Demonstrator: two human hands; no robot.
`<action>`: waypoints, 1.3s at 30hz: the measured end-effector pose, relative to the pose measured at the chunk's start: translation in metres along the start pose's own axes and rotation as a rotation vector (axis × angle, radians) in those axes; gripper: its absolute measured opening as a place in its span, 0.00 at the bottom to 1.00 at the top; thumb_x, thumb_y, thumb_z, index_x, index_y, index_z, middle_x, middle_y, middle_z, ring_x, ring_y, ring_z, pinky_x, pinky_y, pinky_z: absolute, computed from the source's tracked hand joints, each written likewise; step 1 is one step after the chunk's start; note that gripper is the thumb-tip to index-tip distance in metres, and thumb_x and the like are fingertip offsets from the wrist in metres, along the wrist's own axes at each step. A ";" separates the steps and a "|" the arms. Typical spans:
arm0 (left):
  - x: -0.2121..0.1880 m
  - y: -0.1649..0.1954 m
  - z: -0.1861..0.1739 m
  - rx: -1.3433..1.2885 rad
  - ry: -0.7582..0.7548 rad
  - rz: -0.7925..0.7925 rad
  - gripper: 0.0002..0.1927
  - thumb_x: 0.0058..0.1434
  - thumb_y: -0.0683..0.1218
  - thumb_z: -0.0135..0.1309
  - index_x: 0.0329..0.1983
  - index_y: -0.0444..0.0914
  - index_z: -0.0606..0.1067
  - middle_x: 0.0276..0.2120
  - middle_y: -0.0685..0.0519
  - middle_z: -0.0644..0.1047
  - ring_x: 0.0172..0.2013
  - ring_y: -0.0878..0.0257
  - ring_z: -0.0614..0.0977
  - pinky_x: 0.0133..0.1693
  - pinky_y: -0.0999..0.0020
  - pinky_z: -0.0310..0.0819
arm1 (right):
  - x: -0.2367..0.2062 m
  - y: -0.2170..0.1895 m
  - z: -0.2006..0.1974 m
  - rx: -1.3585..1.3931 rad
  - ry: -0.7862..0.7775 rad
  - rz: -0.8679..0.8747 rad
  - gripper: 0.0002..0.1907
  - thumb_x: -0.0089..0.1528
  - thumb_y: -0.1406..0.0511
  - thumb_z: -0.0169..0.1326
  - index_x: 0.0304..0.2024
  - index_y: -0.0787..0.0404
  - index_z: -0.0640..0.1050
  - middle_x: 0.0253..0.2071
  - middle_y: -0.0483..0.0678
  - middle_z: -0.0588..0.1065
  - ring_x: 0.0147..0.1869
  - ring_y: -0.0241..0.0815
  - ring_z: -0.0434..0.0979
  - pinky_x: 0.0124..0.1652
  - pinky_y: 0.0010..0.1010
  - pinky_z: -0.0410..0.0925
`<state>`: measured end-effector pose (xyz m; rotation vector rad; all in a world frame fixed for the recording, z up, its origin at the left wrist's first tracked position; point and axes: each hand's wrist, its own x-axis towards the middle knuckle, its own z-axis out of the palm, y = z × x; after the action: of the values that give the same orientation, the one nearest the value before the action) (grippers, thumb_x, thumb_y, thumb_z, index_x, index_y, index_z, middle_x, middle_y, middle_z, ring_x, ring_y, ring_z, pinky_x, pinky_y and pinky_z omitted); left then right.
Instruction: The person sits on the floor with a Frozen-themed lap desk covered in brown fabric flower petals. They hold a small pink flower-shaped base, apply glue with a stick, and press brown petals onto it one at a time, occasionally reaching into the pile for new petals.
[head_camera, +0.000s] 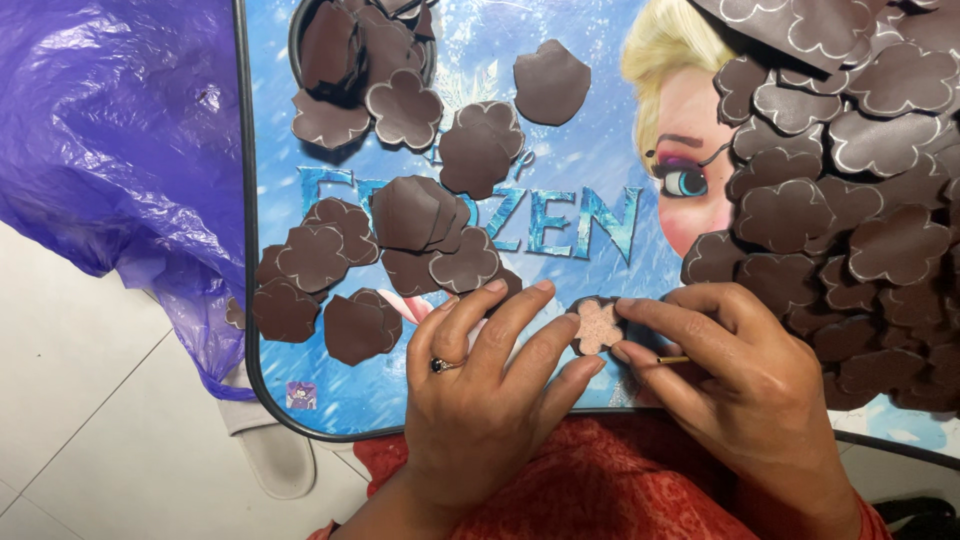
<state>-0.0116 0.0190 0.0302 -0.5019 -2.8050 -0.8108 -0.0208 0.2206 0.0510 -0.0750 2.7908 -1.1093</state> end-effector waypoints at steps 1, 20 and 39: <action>0.000 0.000 0.000 0.000 0.000 -0.001 0.17 0.62 0.58 0.67 0.49 0.47 0.80 0.56 0.58 0.76 0.61 0.56 0.72 0.61 0.57 0.63 | 0.000 0.000 0.000 -0.002 -0.001 0.003 0.19 0.53 0.68 0.67 0.48 0.56 0.83 0.41 0.46 0.76 0.36 0.33 0.83 0.35 0.25 0.73; 0.002 0.019 0.005 0.169 0.090 0.096 0.11 0.69 0.49 0.60 0.53 0.49 0.79 0.47 0.62 0.74 0.49 0.65 0.73 0.51 0.66 0.64 | -0.027 0.007 -0.018 0.258 0.223 -0.017 0.10 0.69 0.71 0.49 0.46 0.65 0.82 0.43 0.50 0.78 0.45 0.37 0.78 0.44 0.23 0.70; -0.031 0.036 0.013 0.611 -0.287 0.285 0.28 0.65 0.49 0.44 0.66 0.35 0.72 0.20 0.60 0.65 0.27 0.68 0.69 0.30 0.72 0.57 | -0.020 -0.004 0.006 0.084 0.101 -0.353 0.03 0.68 0.69 0.54 0.43 0.64 0.76 0.39 0.48 0.79 0.40 0.41 0.81 0.41 0.28 0.72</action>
<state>0.0292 0.0464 0.0289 -0.9209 -2.9140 0.1947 -0.0003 0.2155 0.0520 -0.5359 2.8874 -1.3366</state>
